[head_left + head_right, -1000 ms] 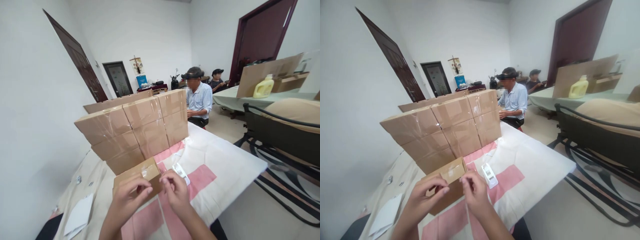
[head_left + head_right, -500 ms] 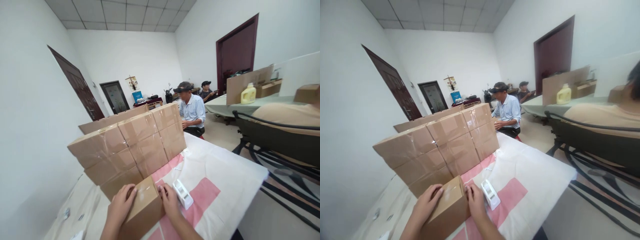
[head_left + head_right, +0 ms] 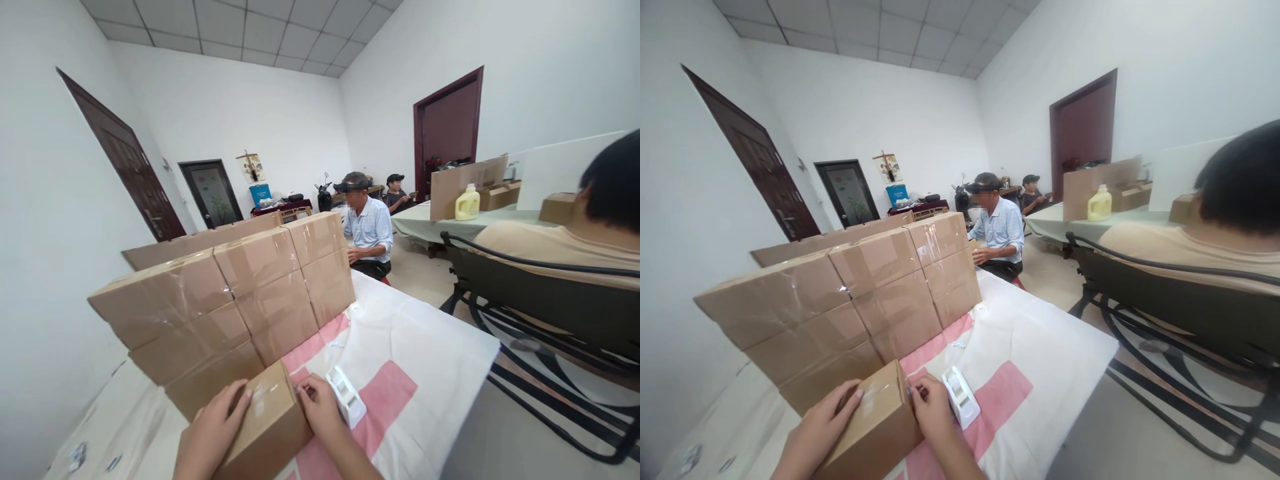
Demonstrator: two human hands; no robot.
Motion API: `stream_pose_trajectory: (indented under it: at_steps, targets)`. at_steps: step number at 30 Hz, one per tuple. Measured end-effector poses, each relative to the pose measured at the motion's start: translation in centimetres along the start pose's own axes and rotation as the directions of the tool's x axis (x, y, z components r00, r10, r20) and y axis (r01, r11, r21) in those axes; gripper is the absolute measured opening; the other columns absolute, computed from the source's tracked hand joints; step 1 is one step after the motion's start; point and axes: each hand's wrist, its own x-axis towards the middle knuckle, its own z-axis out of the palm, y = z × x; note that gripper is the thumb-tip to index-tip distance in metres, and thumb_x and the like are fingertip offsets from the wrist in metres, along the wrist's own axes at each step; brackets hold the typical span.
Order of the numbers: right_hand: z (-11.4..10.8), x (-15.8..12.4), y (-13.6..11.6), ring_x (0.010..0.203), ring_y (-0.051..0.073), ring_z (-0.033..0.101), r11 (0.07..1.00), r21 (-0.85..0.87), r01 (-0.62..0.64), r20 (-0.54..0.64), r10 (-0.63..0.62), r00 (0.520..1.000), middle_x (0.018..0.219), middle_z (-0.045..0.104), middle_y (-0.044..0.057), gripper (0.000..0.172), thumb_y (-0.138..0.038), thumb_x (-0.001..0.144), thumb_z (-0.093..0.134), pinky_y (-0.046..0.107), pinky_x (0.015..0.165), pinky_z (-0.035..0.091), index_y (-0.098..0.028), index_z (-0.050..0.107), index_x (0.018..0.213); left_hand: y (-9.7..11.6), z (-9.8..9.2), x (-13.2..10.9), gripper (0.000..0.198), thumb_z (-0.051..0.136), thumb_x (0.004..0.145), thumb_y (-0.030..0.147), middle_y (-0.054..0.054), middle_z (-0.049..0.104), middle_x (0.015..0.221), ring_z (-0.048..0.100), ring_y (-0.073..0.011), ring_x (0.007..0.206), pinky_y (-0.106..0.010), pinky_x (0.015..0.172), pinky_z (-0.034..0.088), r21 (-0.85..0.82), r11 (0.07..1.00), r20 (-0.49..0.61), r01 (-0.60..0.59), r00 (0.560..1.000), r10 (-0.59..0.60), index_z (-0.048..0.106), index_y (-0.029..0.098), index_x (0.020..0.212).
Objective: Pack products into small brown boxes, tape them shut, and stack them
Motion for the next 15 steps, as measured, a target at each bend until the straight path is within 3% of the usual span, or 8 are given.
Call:
stream_pose_trajectory:
  at_steps: [7,12,15]
  targets:
    - [-1.8,-0.6,-1.4,0.079,0.018,0.064,0.969,-0.129,0.213,0.177,-0.188,0.966,0.084,0.066,0.003,0.028,-0.016,0.096,0.047,0.029,0.074,0.046,-0.021,0.071,0.083,0.1,-0.3,0.1,0.049,0.033,0.096,0.061,-0.002,0.066,0.138,0.063,-0.0287,0.125,-0.041,0.106,0.045,-0.012,1.000,0.037,-0.025,0.999,0.026,0.064,0.034,0.123]
    - [-2.2,-1.0,-1.5,0.092,0.021,0.067,0.980,-0.083,0.181,0.197,-0.162,0.967,0.098,0.069,0.005,0.027,-0.015,0.096,0.047,0.031,0.083,0.050,-0.023,0.073,0.100,0.5,-0.6,-0.1,0.048,0.035,0.095,0.063,0.002,0.065,0.140,0.062,-0.0290,0.125,-0.042,0.105,0.046,-0.003,1.000,0.046,0.018,0.999,-0.018,0.063,0.037,0.124]
    - [-1.8,-1.0,-1.1,0.091,0.022,0.067,0.981,-0.096,0.170,0.170,-0.152,0.974,0.096,0.070,0.005,0.027,-0.014,0.095,0.047,0.032,0.082,0.049,-0.022,0.073,0.097,1.0,-0.8,-0.4,0.048,0.032,0.096,0.062,0.002,0.065,0.139,0.062,-0.0291,0.125,-0.044,0.105,0.045,-0.003,1.000,0.048,0.026,0.999,-0.025,0.063,0.037,0.123]
